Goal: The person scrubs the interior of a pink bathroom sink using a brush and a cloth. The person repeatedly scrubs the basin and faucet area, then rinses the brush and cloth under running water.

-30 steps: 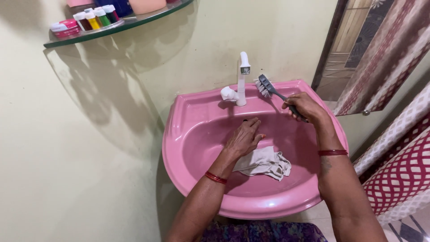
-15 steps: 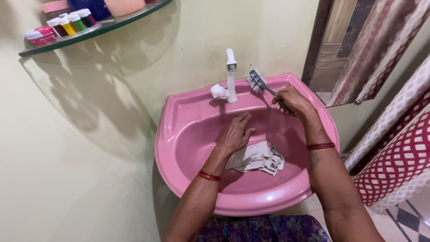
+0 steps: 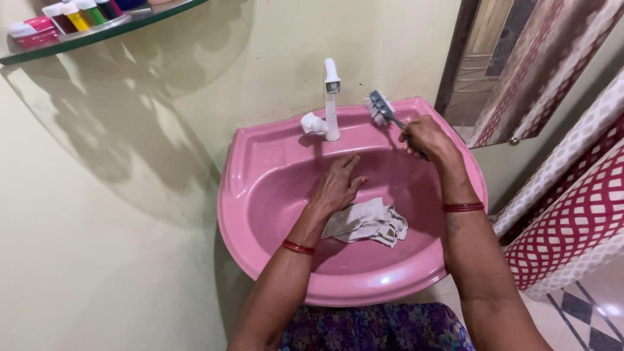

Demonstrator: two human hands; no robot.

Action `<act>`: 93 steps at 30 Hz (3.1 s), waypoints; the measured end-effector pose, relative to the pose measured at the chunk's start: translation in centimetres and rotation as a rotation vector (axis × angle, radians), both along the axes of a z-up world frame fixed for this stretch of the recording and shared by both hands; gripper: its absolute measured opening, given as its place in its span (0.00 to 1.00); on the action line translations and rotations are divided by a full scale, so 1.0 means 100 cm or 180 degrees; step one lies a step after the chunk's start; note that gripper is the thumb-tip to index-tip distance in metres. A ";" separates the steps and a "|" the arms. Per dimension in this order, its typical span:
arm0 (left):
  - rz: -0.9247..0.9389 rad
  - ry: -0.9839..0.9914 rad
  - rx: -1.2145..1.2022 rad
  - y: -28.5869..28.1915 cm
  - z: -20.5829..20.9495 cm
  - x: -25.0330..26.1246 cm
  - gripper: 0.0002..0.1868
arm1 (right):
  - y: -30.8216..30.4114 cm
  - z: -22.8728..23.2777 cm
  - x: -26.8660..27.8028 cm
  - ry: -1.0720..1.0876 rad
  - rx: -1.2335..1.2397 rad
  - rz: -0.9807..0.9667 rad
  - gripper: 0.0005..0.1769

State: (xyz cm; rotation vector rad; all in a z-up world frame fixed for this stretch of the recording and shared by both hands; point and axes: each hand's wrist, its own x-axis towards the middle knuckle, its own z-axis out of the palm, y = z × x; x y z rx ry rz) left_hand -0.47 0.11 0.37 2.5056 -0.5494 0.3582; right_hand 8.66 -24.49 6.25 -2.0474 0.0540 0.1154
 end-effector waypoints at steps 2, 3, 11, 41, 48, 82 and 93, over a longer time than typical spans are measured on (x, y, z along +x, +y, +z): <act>-0.0008 0.0002 0.0012 0.000 0.002 0.001 0.35 | -0.014 0.006 -0.002 -0.0111 -0.0079 -0.0167 0.17; -0.0001 0.0014 0.0009 0.000 0.001 0.001 0.35 | -0.016 0.007 -0.004 -0.0157 -0.0127 -0.0240 0.18; -0.0094 -0.0041 0.0001 0.001 -0.004 0.007 0.34 | 0.024 -0.004 -0.005 -0.0227 -0.0001 0.0322 0.17; -0.0198 0.0012 -0.0007 0.001 -0.012 0.010 0.33 | -0.016 -0.010 0.008 -0.0498 -0.0038 -0.0652 0.17; -0.0269 -0.0082 -0.0021 0.000 -0.017 0.015 0.34 | 0.003 -0.008 0.009 -0.0013 0.0668 0.0229 0.17; -0.0235 0.0040 -0.0205 0.008 -0.025 0.013 0.27 | -0.054 -0.029 -0.111 -0.0514 -0.0481 -0.0738 0.18; -0.0135 0.0004 -0.0069 0.010 -0.035 0.026 0.31 | -0.037 0.002 0.001 -0.0090 0.0077 -0.0533 0.18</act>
